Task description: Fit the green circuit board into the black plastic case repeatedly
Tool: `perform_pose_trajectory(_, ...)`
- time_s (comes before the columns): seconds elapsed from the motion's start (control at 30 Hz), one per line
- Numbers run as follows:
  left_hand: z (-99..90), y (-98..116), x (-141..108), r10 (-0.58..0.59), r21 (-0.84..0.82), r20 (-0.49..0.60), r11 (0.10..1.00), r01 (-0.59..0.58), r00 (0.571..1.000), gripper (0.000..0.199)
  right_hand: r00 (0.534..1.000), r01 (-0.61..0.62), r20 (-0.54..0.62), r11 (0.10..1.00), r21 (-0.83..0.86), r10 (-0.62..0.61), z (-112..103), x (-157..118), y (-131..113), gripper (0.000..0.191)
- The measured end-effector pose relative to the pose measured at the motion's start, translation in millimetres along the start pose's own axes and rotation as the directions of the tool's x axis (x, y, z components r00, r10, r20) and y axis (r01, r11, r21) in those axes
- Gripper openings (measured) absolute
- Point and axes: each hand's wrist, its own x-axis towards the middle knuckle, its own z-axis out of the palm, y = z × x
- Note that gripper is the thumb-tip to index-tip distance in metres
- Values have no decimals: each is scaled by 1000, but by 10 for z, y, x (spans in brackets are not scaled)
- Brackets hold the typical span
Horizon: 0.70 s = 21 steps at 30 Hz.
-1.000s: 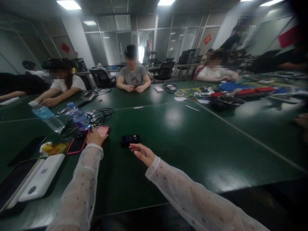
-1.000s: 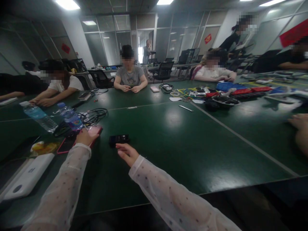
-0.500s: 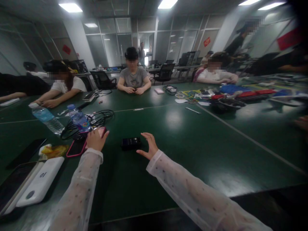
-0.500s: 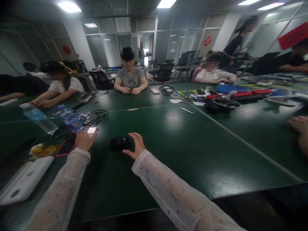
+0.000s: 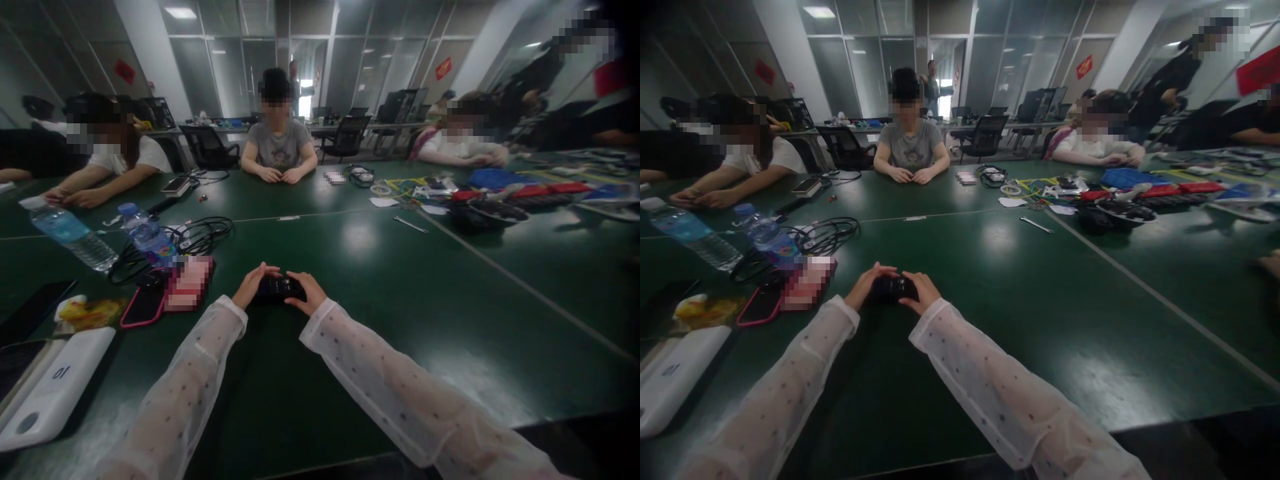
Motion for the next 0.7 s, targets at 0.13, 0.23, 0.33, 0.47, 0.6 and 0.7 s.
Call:
perform_pose_trajectory(0.13,5,106,-24,-19,142,22,990,16,1000,62,998,-33,-58,999,-13,32,-5,-4,-10,65)
perform_pose_trajectory(0.23,-6,143,-70,-23,178,29,984,17,999,60,999,-14,-46,1000,-5,13,-15,-2,-30,63)
perform_pose_trajectory(0.33,-1,138,-75,-9,183,44,983,1,999,59,999,12,-40,1000,4,-12,-28,5,-32,60)
perform_pose_trajectory(0.47,-6,114,-49,26,221,104,974,-48,994,57,995,48,-87,999,-19,-50,-33,17,-22,59)
perform_pose_trajectory(0.6,-29,115,-38,64,291,154,951,-107,986,54,993,47,-110,999,-20,-49,-34,14,-25,58)
perform_pose_trajectory(0.7,-31,127,-44,45,332,156,938,-95,987,53,990,37,-138,999,-19,-39,-34,5,-40,57)
